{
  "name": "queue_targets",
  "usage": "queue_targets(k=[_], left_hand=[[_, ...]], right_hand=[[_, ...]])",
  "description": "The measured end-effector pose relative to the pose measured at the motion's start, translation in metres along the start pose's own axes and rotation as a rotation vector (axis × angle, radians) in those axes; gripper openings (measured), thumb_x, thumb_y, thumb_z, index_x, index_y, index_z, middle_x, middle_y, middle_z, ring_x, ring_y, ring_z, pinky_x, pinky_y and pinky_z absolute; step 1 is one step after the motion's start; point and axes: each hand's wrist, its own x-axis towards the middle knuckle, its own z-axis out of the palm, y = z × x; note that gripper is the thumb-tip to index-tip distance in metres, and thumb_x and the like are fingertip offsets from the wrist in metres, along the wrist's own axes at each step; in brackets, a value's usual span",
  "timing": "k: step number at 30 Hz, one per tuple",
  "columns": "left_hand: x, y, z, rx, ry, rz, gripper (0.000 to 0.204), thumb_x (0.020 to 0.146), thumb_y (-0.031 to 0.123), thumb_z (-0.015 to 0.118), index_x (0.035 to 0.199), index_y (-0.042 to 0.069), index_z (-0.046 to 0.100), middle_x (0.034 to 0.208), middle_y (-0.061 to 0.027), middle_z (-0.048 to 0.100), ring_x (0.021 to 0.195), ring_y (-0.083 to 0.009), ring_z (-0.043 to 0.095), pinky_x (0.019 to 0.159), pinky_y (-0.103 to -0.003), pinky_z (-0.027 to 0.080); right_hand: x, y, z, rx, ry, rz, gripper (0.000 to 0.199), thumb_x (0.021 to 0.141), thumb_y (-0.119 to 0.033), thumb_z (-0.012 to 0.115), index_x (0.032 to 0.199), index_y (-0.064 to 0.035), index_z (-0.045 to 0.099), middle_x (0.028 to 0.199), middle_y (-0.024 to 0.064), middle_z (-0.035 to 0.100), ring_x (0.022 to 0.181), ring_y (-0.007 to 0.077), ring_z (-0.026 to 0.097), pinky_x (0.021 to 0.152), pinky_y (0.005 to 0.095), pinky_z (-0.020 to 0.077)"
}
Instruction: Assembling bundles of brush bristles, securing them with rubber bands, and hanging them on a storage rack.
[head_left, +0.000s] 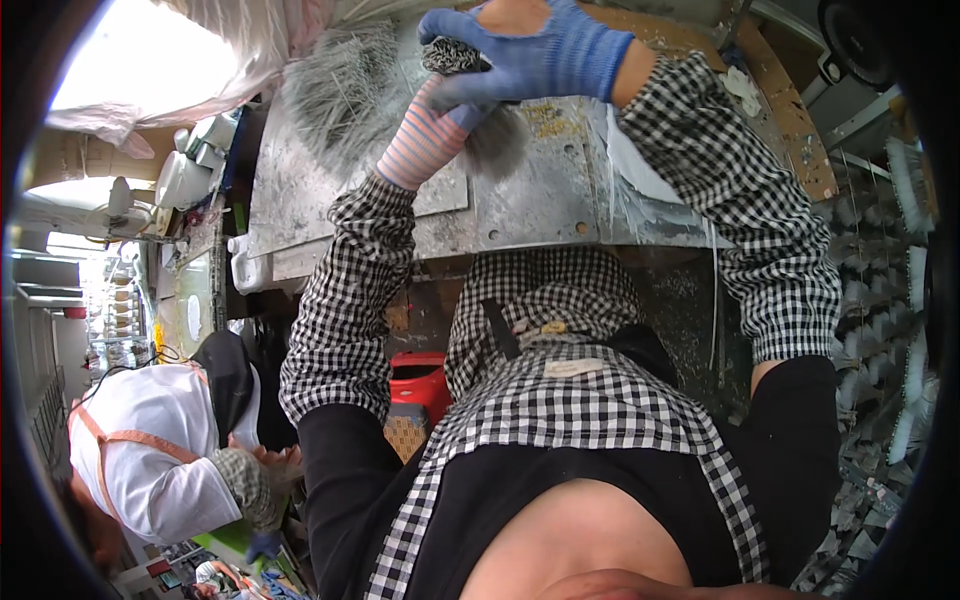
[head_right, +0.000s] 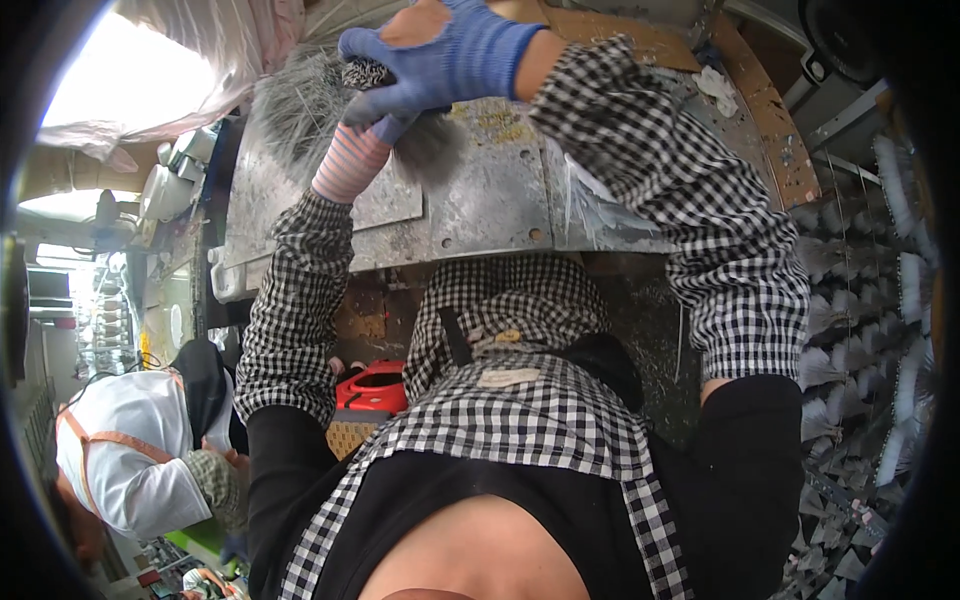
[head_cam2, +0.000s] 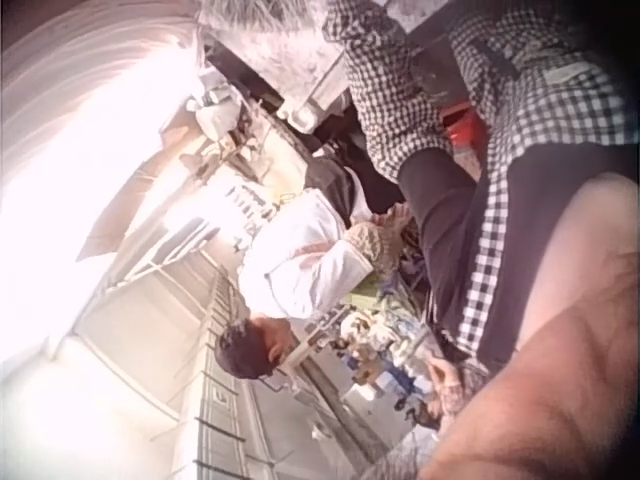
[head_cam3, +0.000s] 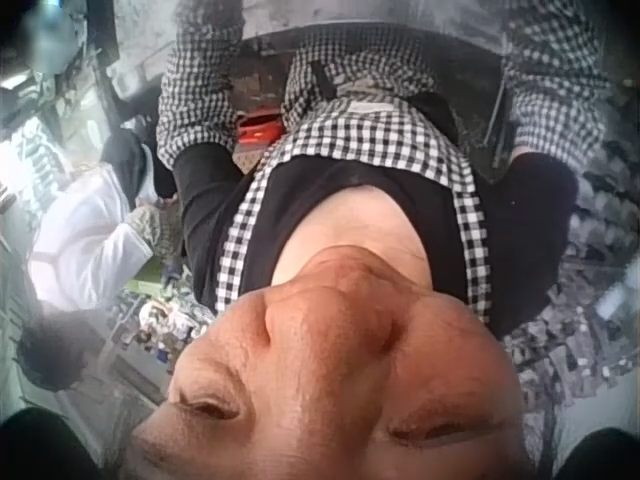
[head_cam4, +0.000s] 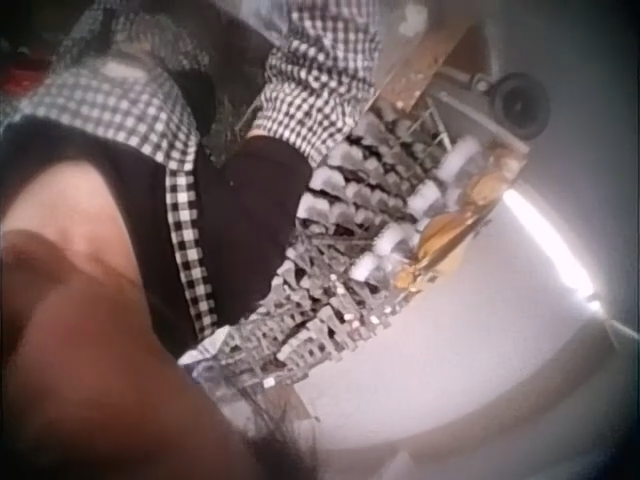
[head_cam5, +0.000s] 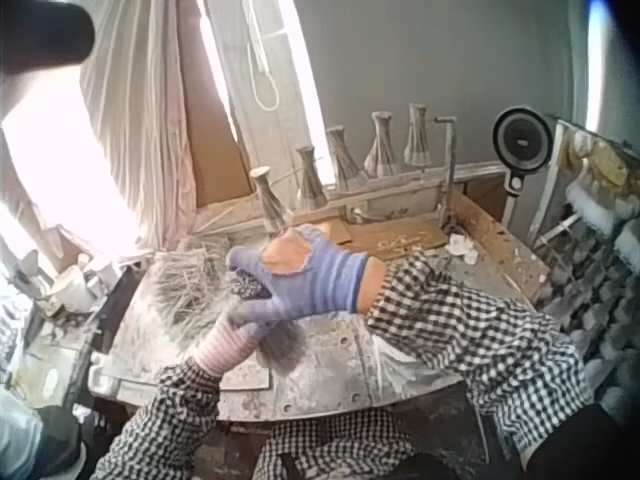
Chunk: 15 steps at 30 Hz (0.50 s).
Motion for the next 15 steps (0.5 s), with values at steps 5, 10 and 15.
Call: queue_targets(k=[5, 10, 15], left_hand=[[-0.004, 0.043, 0.005, -0.208, -0.011, 0.187, 0.035, 0.092, 0.008, 0.067, 0.123, -0.003, 0.057, 0.115, -0.0107, 0.069, 0.111, -0.0207, 0.064, 0.098, -0.035, 0.052], [0.023, 0.002, 0.051, -0.242, 0.503, 0.244, 0.034, 0.089, 0.001, 0.062, 0.122, -0.003, 0.056, 0.121, -0.0123, 0.066, 0.113, -0.0195, 0.062, 0.099, -0.035, 0.050], [0.005, 0.007, 0.017, -0.209, 0.409, 0.161, 0.039, 0.090, 0.002, 0.062, 0.128, -0.001, 0.052, 0.119, -0.0120, 0.066, 0.110, -0.0195, 0.062, 0.098, -0.034, 0.050]], right_hand=[[0.005, 0.007, 0.032, 0.057, 0.329, -0.367, 0.040, 0.090, -0.045, 0.063, 0.107, -0.0092, 0.066, 0.089, 0.0122, 0.069, 0.077, 0.0296, 0.068, 0.069, 0.0404, 0.0561], [0.016, -0.023, 0.044, -0.294, 0.236, 0.204, 0.041, 0.089, -0.049, 0.063, 0.097, -0.0084, 0.063, 0.076, 0.0111, 0.069, 0.070, 0.0303, 0.069, 0.062, 0.0399, 0.0552], [0.034, -0.029, 0.035, -0.232, 0.228, 0.280, 0.057, 0.086, -0.063, 0.060, 0.093, -0.0066, 0.062, 0.071, 0.0125, 0.070, 0.068, 0.0291, 0.071, 0.058, 0.0407, 0.0547]])
